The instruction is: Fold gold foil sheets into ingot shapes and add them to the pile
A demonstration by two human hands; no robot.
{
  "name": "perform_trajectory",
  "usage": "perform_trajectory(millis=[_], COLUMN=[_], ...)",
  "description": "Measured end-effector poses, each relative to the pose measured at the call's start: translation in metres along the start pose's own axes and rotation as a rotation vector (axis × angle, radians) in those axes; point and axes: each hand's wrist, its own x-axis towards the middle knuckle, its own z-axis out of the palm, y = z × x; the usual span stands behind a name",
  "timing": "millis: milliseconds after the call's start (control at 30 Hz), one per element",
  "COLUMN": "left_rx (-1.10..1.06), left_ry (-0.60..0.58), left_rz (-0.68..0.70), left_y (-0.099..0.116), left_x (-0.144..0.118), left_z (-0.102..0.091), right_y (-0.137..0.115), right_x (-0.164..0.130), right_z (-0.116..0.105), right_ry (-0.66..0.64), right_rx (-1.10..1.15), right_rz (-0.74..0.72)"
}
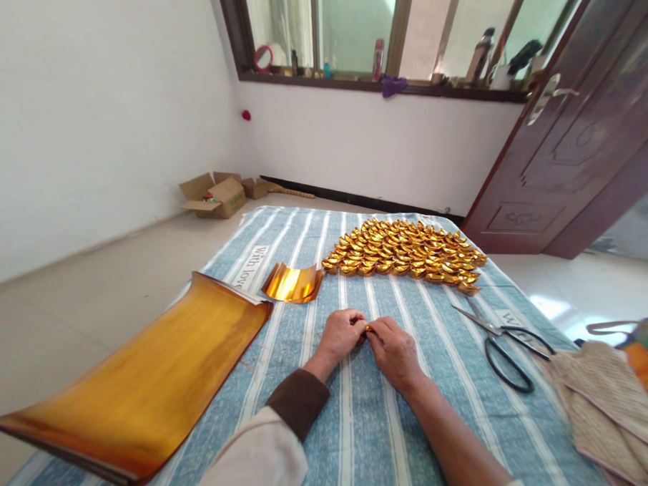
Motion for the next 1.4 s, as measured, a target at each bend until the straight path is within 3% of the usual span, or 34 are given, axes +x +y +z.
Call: perform_trajectory(millis=[1400], left_rx=[-0.07], left_ry=[0.021], left_rz=[-0.013], left_y=[0.0023], left_x=[-0.0012], left_z=[-0.0008], right_y=[0.004], right_x=[-0.0027], right_z=[-0.0017], right_ry=[0.053], right_rx=[0.028], right_rz=[0.017])
